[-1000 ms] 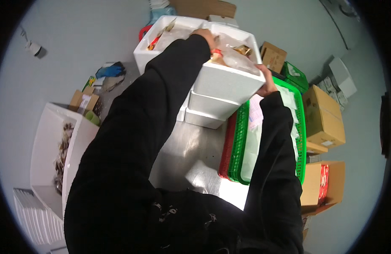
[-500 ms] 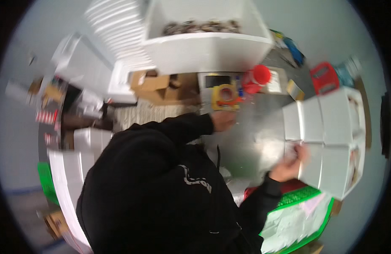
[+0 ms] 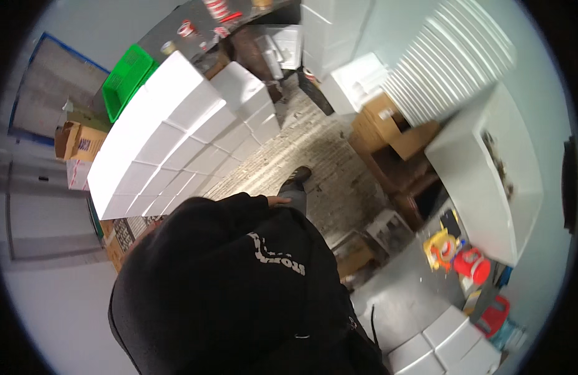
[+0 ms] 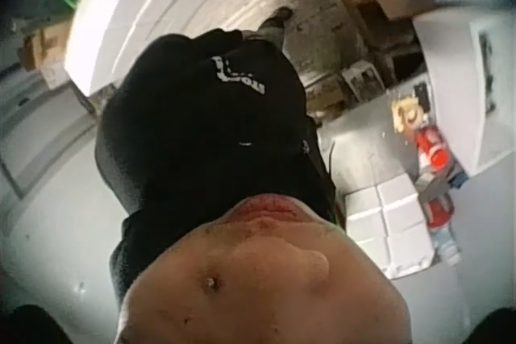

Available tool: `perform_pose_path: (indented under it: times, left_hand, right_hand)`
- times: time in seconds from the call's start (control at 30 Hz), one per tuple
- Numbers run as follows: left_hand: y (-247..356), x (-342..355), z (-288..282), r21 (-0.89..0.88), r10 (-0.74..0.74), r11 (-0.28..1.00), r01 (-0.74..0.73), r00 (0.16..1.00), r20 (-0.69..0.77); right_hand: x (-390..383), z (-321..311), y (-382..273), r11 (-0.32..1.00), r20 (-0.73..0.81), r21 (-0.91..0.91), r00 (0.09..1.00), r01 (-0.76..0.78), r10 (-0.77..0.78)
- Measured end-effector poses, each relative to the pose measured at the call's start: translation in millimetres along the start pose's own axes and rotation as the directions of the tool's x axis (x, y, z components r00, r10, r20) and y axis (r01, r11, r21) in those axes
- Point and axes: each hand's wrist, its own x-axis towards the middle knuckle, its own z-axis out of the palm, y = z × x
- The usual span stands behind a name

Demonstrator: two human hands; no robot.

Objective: Packing instant food pouches and ice packs into styrofoam shipping containers.

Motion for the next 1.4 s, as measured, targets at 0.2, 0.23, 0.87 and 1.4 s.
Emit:
perform_pose_path:
  times: [0.2, 0.23, 0.87, 1.4]
  left_hand:
    - [212, -154, -129, 0.585, 0.883, 0.469, -0.662, 0.327, -0.337]
    - [237, -178, -162, 0.683, 0.881, 0.436, -0.586, 0.124, -0.456]
    - [410, -141, -523, 0.942, 0.651, 0.185, -0.280, 0.753, 0.096]
    - [371, -125, -533, 0.902, 0.893, -0.086, -0.424, 0.369, 0.259]
  right_hand:
    - [139, 24, -67, 0.918, 0.048, -0.331, 0.968, -0.219, 0.248]
    - [175, 43, -102, 0.947, 0.050, -0.316, 0.996, -0.060, 0.080]
    - [221, 470, -612, 0.706, 0.567, -0.266, 0.699, 0.656, -0.436]
    - [168, 493, -613, 0.341, 0.379, -0.645, 0.673, 0.684, -0.635]
